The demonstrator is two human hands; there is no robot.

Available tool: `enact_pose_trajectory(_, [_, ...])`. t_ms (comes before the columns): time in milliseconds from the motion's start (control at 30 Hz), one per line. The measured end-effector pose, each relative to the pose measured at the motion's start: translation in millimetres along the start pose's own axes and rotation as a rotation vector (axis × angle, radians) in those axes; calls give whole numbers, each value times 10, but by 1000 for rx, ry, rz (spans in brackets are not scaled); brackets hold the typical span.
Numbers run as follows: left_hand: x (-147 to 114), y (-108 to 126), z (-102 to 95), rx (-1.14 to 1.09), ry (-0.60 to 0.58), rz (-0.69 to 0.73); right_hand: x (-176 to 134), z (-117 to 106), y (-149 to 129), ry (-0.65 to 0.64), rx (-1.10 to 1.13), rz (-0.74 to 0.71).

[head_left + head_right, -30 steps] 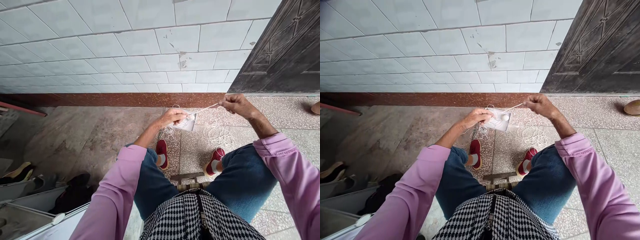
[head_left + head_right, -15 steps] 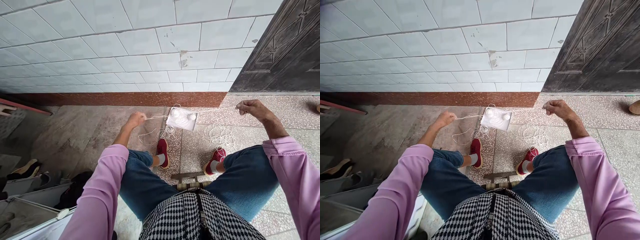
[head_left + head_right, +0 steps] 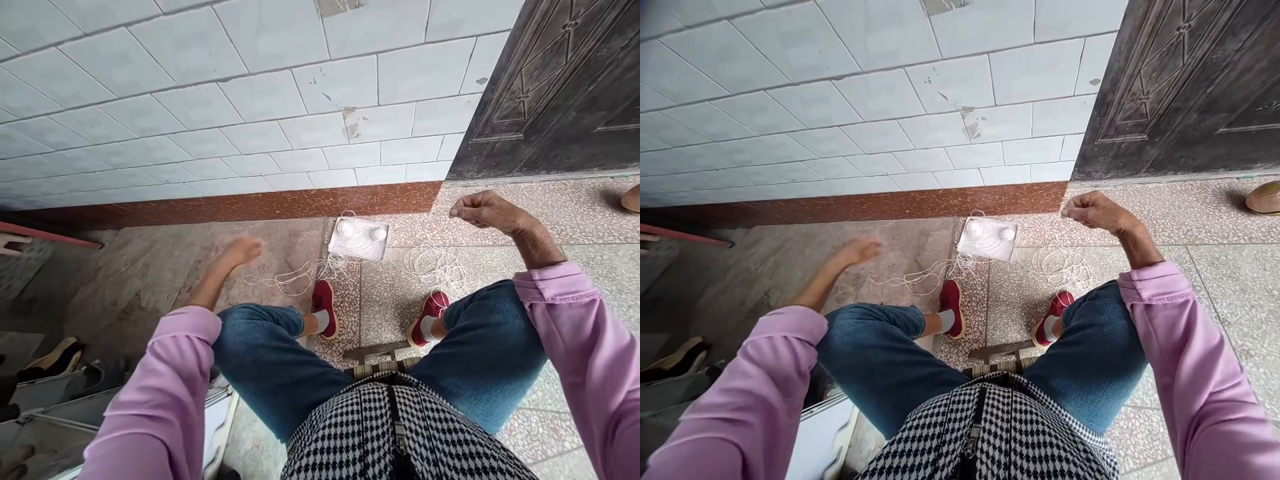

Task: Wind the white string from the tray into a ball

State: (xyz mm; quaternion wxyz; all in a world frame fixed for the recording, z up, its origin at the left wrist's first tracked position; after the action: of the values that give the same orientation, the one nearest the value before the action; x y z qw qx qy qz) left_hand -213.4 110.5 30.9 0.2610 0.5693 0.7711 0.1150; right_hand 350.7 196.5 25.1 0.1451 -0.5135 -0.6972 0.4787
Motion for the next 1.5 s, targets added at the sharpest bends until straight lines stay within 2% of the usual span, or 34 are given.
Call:
enact_pose_trajectory(67, [94, 509, 299, -66, -121, 89, 71, 220, -246, -70, -16, -113])
enact_pose_trajectory(200, [-38, 1777, 1011, -477, -466, 514, 172, 693, -642, -204, 63, -278])
enact_pose_trajectory(267, [-169, 2163, 1283, -612, -626, 609, 177, 847, -744, -254, 146, -313])
enact_pose_trajectory(300, [-213, 2252, 1367, -633, -668, 629, 166, 889, -770, -273, 185, -323])
enact_pose_trajectory(333, [-234, 2273, 1408, -641, -678, 632, 147, 905, -780, -287, 217, -329])
enact_pose_trajectory(400, [-209, 2151, 1360, -632, -611, 622, 92, 869, -746, -295, 246, -320])
enact_pose_trajectory(500, [-103, 1751, 1081, -631, -421, 578, 2, 707, -589, -266, 231, -271])
enact_pose_trajectory(600, [-49, 1349, 827, -609, -310, 495, -48, 530, -391, -199, 208, -208])
enact_pose_trajectory(767, [-51, 897, 684, -469, -295, 375, -33, 398, -263, -111, 132, -161])
enact_pose_trajectory(900, [-71, 705, 636, -232, -304, 365, 34, 434, -347, -107, 72, -177])
enact_pose_trajectory(967, [-106, 747, 631, -155, -326, 398, 87, 500, -402, -126, 39, -185])
enact_pose_trajectory(1067, [-183, 1062, 730, -276, -439, 465, 184, 668, -510, -178, -5, -239])
enact_pose_trajectory(1200, [-235, 1705, 1061, -570, -568, 578, 312, 932, -693, -250, 8, -350])
enact_pose_trajectory(1267, [-218, 1916, 1257, -648, -636, 601, 356, 1015, -756, -269, 44, -369])
enact_pose_trajectory(1367, [-155, 1971, 1404, -721, -639, 616, 370, 1050, -782, -299, 91, -371])
enact_pose_trajectory(1500, [-96, 1778, 1296, -749, -523, 584, 319, 1009, -746, -313, 98, -398])
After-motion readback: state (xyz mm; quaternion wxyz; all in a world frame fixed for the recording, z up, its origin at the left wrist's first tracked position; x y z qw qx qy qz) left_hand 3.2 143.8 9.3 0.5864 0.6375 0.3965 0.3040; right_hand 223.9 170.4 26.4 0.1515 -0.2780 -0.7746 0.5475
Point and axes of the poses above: each hand's wrist, its own x-axis towards the middle knuckle, its own z-axis out of the palm, y = z × x, the point moved 4 cm from there along x, towards the middle knuckle, and after that the axes turned 6 degrees about -x, right-handed, at the moved point
